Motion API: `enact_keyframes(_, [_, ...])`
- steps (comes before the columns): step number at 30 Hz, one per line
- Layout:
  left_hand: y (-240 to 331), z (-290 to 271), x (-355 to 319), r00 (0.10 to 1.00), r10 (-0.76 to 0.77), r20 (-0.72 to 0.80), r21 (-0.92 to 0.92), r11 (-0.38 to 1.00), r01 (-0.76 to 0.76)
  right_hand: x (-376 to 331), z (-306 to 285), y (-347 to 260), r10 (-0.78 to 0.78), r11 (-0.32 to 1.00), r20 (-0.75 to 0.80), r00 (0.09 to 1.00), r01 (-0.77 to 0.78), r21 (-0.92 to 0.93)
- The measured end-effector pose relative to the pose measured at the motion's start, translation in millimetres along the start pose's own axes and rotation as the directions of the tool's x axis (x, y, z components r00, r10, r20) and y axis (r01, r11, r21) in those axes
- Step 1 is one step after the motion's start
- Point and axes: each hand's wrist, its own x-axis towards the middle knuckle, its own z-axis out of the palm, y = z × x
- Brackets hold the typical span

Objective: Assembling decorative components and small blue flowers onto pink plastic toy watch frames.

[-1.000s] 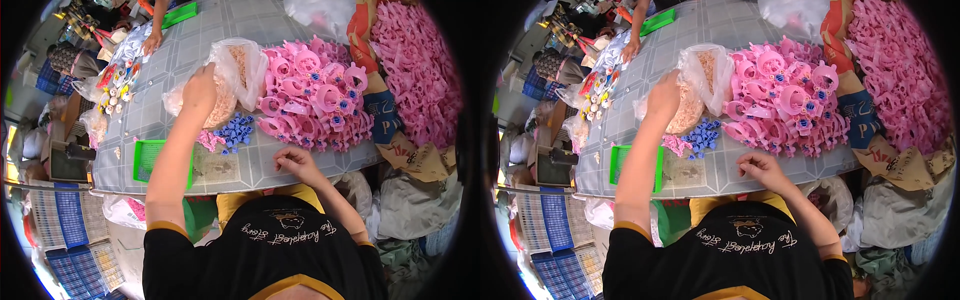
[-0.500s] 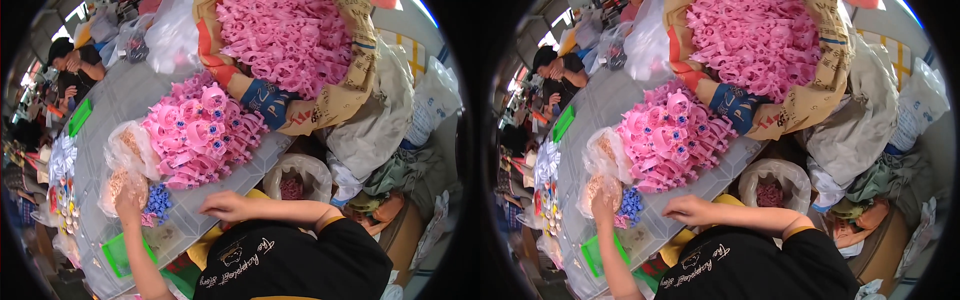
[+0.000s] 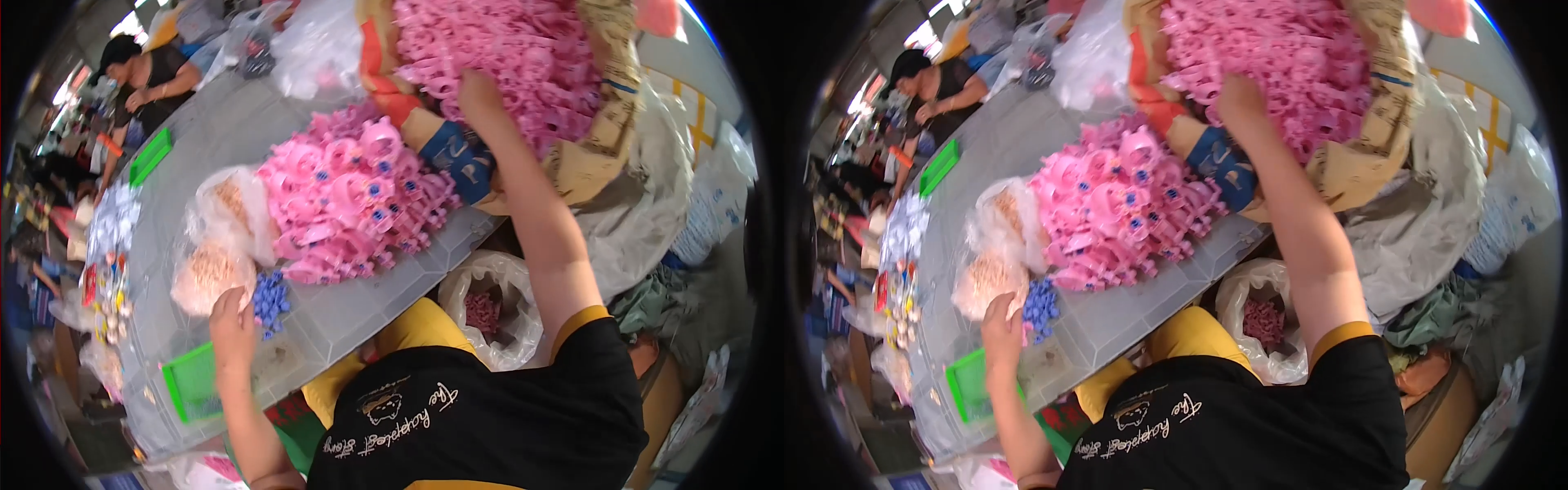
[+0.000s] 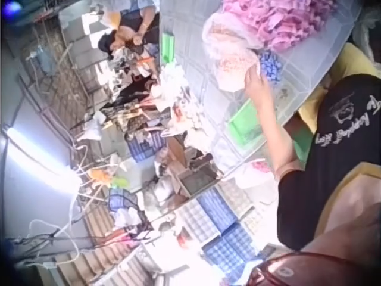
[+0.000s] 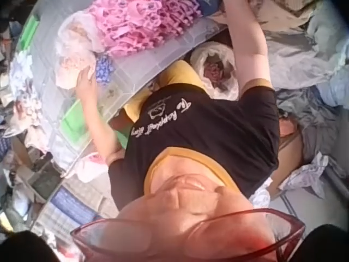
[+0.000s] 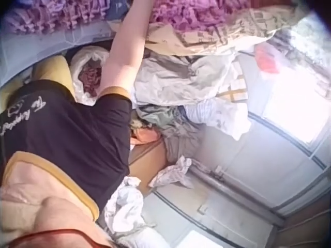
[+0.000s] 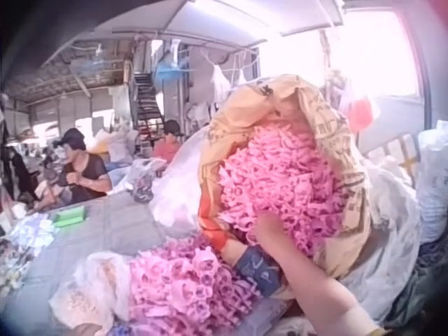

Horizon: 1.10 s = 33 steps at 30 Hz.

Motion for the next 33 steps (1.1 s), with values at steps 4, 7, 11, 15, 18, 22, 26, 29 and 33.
enact_keyframes(4, [23.7,6.0,-24.8,0.997,-0.047,-0.068,0.014,0.999,0.048,30.6,32.1,25.2,-0.024,0.979,0.313,0.949,0.085,-0.185])
enact_keyframes(7, [23.7,-8.5,-40.3,0.978,-0.145,-0.151,0.061,0.986,0.156,45.6,23.5,34.2,-0.018,0.934,0.366,0.931,0.146,-0.325])
enact_keyframes(11, [7.2,-5.8,-43.8,0.929,-0.139,-0.343,0.000,0.989,0.148,67.4,26.6,88.8,-0.075,0.969,0.313,0.947,0.143,-0.200])
enact_keyframes(15, [-0.9,-7.4,-63.4,0.936,-0.117,-0.332,0.050,0.989,0.141,-5.0,-59.4,4.4,-0.048,0.919,-0.092,0.995,0.080,0.387])
enact_keyframes(18, [-2.2,7.2,-76.9,0.955,-0.163,-0.247,-0.013,0.986,0.165,-132.0,-104.3,-90.1,-0.110,0.493,0.197,0.974,-0.118,0.862])
enact_keyframes(22, [-0.8,41.7,-71.4,0.955,-0.275,-0.114,-0.041,0.961,0.272,-263.0,-99.4,-176.9,-0.496,0.277,0.718,0.488,-0.695,0.664])
enact_keyframes(26, [-3.3,55.2,-69.8,0.965,-0.232,-0.119,-0.045,0.973,0.228,-324.9,-38.2,-210.5,-0.638,0.045,0.746,0.191,-0.958,0.283])
enact_keyframes(29, [6.3,48.8,-71.1,0.932,-0.321,-0.167,-0.209,0.936,0.285,-335.5,1.1,-228.3,-0.831,-0.143,0.542,0.123,-0.990,0.004])
enact_keyframes(33, [48.5,35.8,-60.3,0.932,-0.299,-0.205,-0.480,0.861,0.170,-338.4,17.6,-237.6,-0.762,-0.194,0.576,0.297,-0.953,0.234])
